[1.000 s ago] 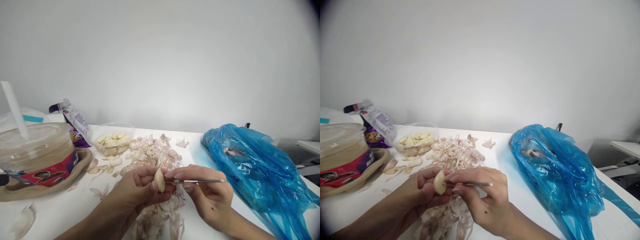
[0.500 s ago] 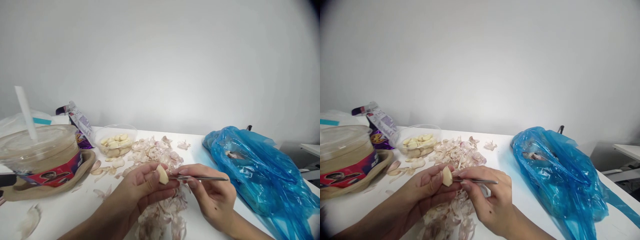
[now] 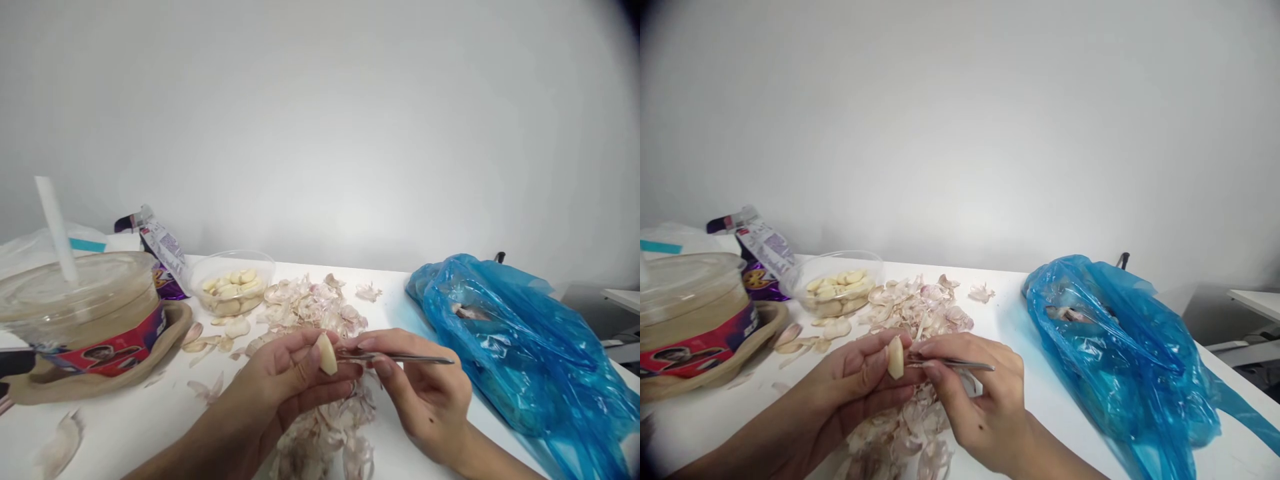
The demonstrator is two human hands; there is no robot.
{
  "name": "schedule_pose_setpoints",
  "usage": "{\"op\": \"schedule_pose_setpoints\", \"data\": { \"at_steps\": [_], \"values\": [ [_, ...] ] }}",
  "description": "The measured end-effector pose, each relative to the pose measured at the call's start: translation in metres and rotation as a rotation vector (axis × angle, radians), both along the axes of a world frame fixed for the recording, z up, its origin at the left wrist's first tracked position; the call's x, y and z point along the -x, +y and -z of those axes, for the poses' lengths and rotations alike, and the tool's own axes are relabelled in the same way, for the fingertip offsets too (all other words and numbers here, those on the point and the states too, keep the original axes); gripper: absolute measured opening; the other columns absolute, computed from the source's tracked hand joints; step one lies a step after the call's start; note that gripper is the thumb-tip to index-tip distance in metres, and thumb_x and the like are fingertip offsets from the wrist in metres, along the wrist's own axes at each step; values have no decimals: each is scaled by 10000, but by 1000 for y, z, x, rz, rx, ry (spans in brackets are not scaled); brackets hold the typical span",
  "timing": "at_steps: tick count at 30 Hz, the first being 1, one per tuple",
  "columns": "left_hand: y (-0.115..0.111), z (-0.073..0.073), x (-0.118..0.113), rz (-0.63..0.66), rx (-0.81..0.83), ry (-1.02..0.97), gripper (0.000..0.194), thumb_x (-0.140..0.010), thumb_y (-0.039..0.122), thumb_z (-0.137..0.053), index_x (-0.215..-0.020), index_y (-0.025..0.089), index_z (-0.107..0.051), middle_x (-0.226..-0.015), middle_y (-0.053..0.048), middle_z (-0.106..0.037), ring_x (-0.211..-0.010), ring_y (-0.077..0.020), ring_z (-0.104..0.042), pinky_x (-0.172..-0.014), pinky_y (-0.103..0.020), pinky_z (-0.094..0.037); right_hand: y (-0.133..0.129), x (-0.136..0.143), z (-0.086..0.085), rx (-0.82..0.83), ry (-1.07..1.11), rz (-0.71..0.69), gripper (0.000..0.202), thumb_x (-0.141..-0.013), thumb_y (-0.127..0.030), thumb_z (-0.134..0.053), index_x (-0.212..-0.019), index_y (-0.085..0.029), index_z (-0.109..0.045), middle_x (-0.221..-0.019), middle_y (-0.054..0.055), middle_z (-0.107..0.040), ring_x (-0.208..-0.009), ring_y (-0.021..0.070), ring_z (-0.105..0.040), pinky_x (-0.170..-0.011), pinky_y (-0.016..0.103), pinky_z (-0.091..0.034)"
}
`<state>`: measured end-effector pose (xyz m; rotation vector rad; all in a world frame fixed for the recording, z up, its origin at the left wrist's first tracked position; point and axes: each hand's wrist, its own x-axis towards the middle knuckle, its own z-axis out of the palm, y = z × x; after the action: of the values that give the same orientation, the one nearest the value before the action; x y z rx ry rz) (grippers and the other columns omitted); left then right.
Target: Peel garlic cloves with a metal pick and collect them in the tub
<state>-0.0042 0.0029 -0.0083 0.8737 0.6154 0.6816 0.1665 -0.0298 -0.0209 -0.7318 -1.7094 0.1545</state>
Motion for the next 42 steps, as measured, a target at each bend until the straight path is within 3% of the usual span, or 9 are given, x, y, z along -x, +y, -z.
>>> {"op": "schedule_pose_setpoints", "data": {
  "at_steps": [12,27,42],
  "values": [
    [0,1,1,28,-20,-27,109,-785,188,-639,-874,126,-642,-847,-82,-730,-872,-198,-675,-837,-310,-504,-2,0,1,-78,-10,-29,277,-796,-51,-542,-1031,-170,-626,-888,76,-726,-813,192,-697,-655,315,-608],
    [1,4,0,-44,-54,-5,158,-642,187,-771,-747,129,-668,-802,-76,-742,-802,-198,-689,-820,-301,-501,-2,2,-10,-183,-144,-19,248,-827,-65,-518,-1043,-147,-607,-842,85,-737,-790,165,-707,-650,252,-607],
    [-1,4,-1,-148,-166,101,153,-587,178,-796,-715,149,-717,-722,-66,-744,-732,-203,-686,-746,-295,-503,0,-1,-6,-122,-126,-73,275,-794,-3,-532,-1026,-124,-615,-841,94,-724,-802,160,-695,-684,261,-592]
  ]
}}
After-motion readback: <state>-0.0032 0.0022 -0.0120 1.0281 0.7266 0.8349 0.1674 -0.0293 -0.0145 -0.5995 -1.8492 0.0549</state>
